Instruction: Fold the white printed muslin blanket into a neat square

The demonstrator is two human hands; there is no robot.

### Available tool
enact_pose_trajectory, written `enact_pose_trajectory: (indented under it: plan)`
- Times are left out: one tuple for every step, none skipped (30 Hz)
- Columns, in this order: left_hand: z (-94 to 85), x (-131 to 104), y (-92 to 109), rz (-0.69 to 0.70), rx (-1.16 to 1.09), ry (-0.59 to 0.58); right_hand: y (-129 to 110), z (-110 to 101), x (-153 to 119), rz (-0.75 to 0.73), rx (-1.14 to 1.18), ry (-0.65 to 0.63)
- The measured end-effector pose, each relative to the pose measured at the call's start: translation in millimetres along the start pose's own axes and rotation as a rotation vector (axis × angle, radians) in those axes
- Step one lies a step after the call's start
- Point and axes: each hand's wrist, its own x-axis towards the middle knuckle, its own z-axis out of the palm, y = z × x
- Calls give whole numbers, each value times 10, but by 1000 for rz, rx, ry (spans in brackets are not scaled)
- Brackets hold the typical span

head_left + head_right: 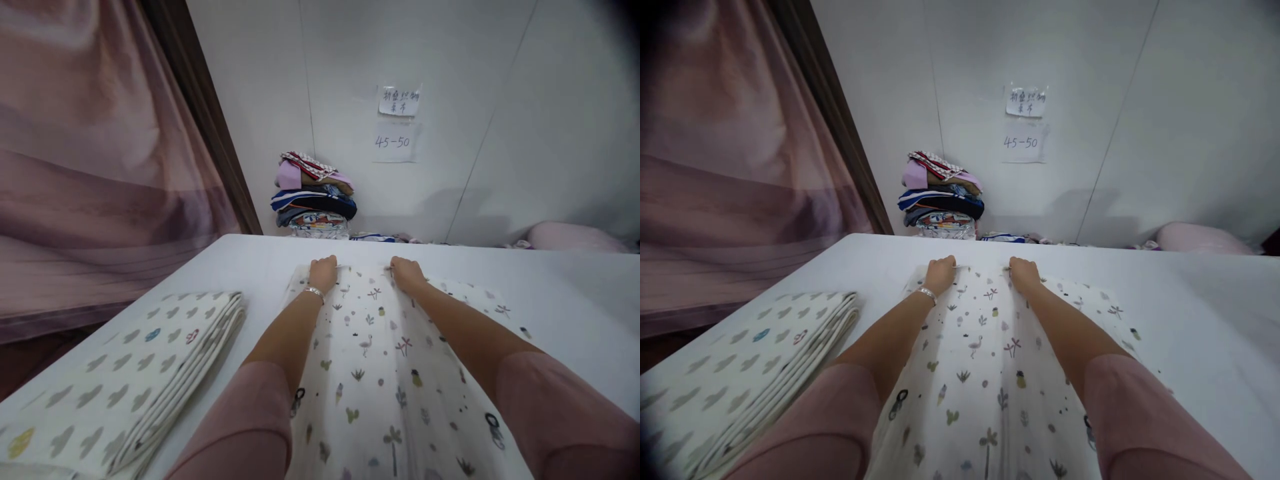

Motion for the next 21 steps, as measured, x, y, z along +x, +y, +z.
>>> enact_pose_trajectory:
  plan:
    - [26,7,8,-17,4,3,-15,31,18,1,-6,2]
    - [53,11,17,-28,8,5,-28,63,31,-1,-11,5]
    - [79,10,23,-35,10,8,-35,92,38,-6,-15,8]
    - [103,6,23,-37,9,15,-35,116,39,-14,-18,11]
    - [122,-2,15,-34,2,26,-24,131,33,-25,-19,14]
    - [135,-17,-6,-25,-9,39,-2,138,22,-38,-18,17]
    - [142,-37,-40,-14,-24,53,36,136,4,-51,-16,20]
    - [141,-65,-90,-5,-41,67,90,127,-19,-65,-13,21]
    - [133,-101,-154,0,-55,78,163,114,-47,-80,-9,20]
    - [119,-145,-230,-3,-63,88,255,100,-79,-92,-6,17]
    - [100,-194,-314,-12,-61,97,365,88,-115,-104,-3,12]
    - [78,-248,-401,-27,-50,104,491,79,-153,-116,-3,9]
    - [54,-302,-485,-45,-31,107,628,75,-193,-127,-2,6]
    - [33,-354,-563,-65,-10,105,770,73,-233,-140,-2,4]
    - [14,-400,-629,-88,6,97,910,75,-271,-148,-3,1]
    - [0,-437,-681,-110,13,82,1042,76,-308,-154,-4,-5]
    - [-8,-465,-717,-132,12,64,1158,76,-340,-153,-7,-13]
    - [-11,-483,-739,-154,5,48,1255,73,-367,-147,-13,-25]
    - [-10,-491,-748,-175,-4,38,1330,64,-388,-136,-22,-39]
    - [-6,-493,-747,-194,-11,35,1382,50,-403,-123,-32,-55]
    - [-1,-490,-740,-209,-15,40,1413,31,-412,-109,-41,-71]
